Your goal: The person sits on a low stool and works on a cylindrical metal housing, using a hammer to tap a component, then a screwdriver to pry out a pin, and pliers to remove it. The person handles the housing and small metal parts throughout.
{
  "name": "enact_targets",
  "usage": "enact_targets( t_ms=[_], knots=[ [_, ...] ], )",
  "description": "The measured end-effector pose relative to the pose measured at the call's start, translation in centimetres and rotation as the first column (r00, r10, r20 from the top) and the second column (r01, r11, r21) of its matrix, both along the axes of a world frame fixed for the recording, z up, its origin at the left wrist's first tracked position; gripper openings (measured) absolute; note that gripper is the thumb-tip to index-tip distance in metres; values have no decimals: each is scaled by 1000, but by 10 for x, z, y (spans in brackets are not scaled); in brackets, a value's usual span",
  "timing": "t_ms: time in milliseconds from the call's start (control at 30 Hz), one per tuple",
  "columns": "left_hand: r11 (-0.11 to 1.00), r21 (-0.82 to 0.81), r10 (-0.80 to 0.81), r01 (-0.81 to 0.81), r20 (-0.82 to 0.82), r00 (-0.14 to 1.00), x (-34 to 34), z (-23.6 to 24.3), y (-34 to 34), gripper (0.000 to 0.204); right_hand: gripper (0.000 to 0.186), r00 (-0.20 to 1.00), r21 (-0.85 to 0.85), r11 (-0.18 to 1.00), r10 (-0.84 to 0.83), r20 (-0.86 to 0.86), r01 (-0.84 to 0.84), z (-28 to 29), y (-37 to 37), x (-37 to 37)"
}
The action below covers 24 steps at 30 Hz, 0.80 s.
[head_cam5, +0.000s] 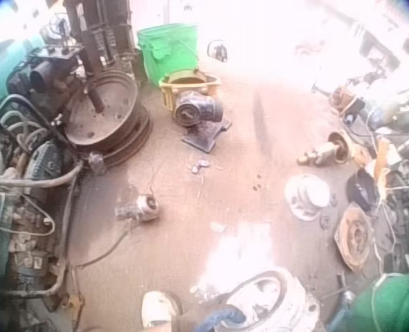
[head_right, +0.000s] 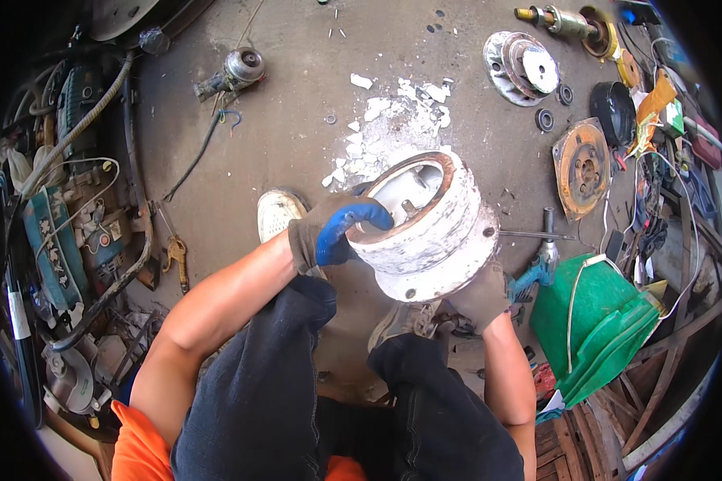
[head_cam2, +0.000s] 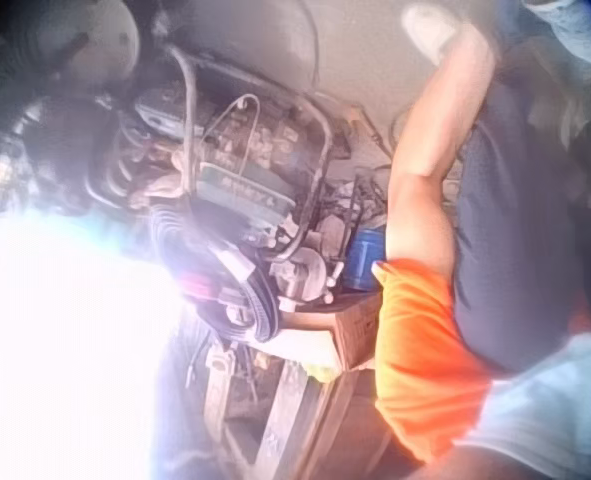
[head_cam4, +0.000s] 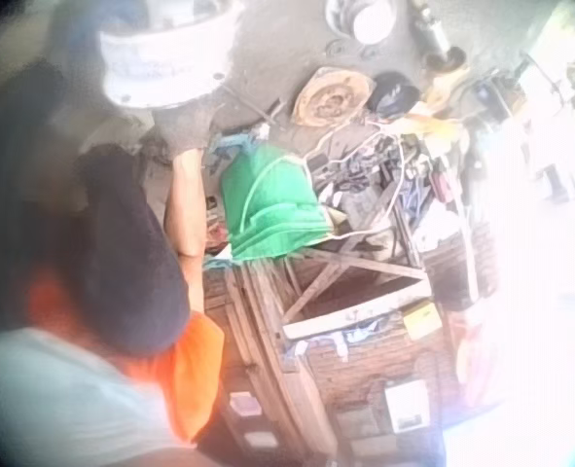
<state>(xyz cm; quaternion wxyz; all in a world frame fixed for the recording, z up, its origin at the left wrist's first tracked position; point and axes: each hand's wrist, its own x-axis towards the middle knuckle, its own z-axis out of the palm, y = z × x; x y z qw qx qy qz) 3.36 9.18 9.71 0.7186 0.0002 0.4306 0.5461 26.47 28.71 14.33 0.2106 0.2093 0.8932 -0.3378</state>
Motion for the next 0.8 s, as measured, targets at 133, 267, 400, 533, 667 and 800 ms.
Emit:
enact_targets(
  t_ms=[133, 267, 400, 533, 667, 800],
  knots=[
    [985, -33, 174, -172, 305, 936, 6, 11, -4, 48, 64, 959, -265, 928, -281, -31, 263, -17, 1, 47],
    [931, -231, -352, 282, -372, 859, -40, -23, -10, 88, 72, 885, -310, 864, -450, -120, 397, -16, 12, 71],
    [719, -689, -688, 85, -724, -48, -19, -44, -23, 126, 75, 785, -270, 768, -616, -63, 581, 1, 35, 91],
    [702, -662, -628, 262, -749, -211, 8, -79, -40, 146, 78, 748, -193, 747, -658, -87, 636, 19, 42, 115],
    [633, -714, -646, 299, -700, -303, 40, -91, -37, 134, 86, 572, -274, 585, -809, -135, 763, 18, 36, 149],
    [819, -546, -490, 177, -826, -278, 43, -118, -16, 123, 85, 500, -306, 507, -859, -107, 806, 11, 32, 152]
  ],
)
